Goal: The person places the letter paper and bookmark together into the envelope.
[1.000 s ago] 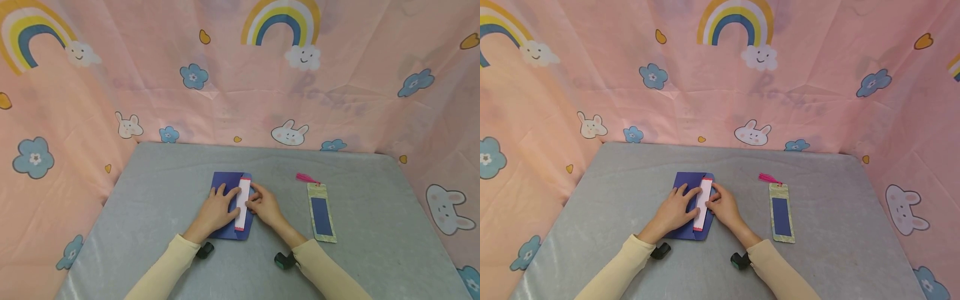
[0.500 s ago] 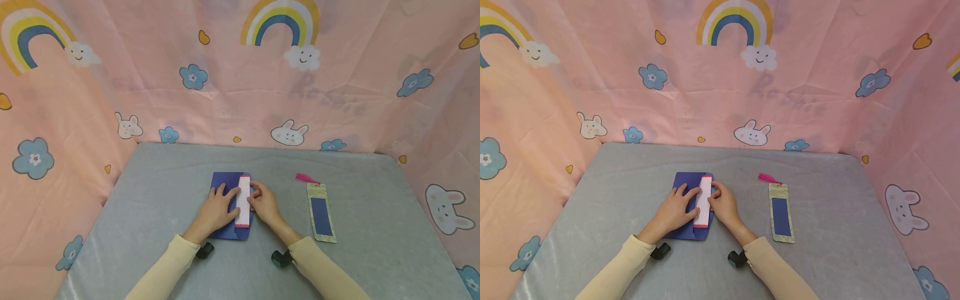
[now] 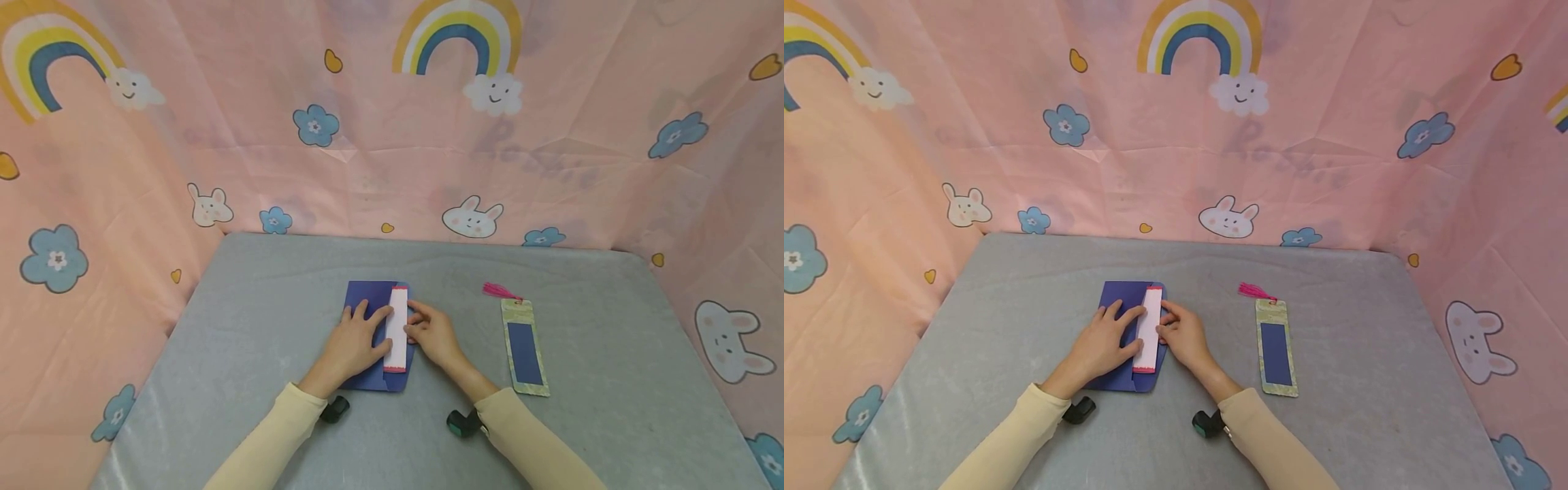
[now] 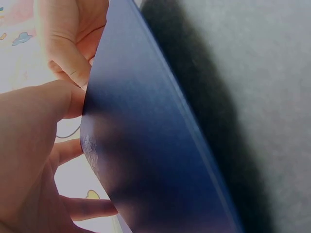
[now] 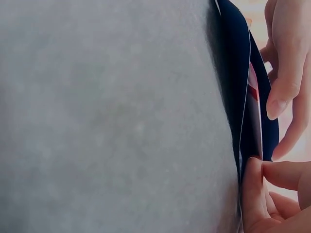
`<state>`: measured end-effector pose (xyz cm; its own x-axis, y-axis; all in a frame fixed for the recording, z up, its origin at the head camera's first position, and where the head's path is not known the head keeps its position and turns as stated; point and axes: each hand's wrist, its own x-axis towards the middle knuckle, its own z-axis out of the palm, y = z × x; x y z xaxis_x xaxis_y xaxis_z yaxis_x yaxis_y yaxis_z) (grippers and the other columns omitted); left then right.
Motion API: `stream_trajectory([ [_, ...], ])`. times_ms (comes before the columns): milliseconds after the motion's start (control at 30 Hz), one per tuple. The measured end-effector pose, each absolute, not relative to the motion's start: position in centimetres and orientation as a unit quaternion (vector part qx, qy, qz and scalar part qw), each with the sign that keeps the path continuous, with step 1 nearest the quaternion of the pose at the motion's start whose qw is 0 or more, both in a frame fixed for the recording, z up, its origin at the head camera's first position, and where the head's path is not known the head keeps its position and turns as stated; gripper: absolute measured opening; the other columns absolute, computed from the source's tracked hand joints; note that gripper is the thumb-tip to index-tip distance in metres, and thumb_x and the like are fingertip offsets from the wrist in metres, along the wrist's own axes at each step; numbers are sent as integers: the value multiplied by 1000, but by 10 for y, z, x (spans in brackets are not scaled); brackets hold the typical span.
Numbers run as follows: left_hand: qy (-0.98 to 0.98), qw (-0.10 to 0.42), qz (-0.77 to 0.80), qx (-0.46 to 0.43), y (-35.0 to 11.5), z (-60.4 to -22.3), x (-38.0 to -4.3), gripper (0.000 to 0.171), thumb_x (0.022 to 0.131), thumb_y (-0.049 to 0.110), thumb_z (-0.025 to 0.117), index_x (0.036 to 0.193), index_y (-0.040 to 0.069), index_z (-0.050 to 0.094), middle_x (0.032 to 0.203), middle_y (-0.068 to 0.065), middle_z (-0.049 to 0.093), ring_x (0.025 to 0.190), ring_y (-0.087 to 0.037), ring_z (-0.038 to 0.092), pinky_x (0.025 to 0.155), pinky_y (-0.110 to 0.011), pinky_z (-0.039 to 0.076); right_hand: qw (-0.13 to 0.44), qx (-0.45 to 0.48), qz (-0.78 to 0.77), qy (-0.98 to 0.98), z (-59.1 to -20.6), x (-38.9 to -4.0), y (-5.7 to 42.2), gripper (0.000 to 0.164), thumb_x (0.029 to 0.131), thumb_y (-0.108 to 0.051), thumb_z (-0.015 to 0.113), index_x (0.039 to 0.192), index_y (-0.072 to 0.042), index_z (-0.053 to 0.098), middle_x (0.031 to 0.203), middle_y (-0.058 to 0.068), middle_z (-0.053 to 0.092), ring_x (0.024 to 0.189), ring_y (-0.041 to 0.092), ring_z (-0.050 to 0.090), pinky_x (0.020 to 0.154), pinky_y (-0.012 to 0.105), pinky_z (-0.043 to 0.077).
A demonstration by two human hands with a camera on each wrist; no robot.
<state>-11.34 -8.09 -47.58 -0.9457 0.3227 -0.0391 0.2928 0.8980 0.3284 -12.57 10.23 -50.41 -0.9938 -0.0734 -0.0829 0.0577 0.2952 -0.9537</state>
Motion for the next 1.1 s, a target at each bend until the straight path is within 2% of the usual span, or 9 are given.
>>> stream_trajectory([
  [433,973,49,161,156,-80,-476,-113,59,90,42,65,146,31,48,150,-26,45,131,-59,45,90,-66,50,56,-14,-570,820,-498,-125,98,53,85,4,69,137,2,56,85,16,68,59,10,63,58,23,56],
  [800,973,39,158,162,-81,-477,-114,59,90,42,65,145,31,48,148,-27,47,130,-59,46,91,-66,50,74,-37,-547,833,-502,-127,99,63,83,-2,73,142,2,51,93,16,68,60,3,57,58,19,50],
  [1100,973,41,154,165,-81,-479,-115,59,90,43,64,146,31,48,148,-27,47,130,-59,46,92,-65,50,79,-43,-549,831,-502,-127,100,59,87,-1,70,142,0,51,93,15,68,62,6,58,58,21,53],
])
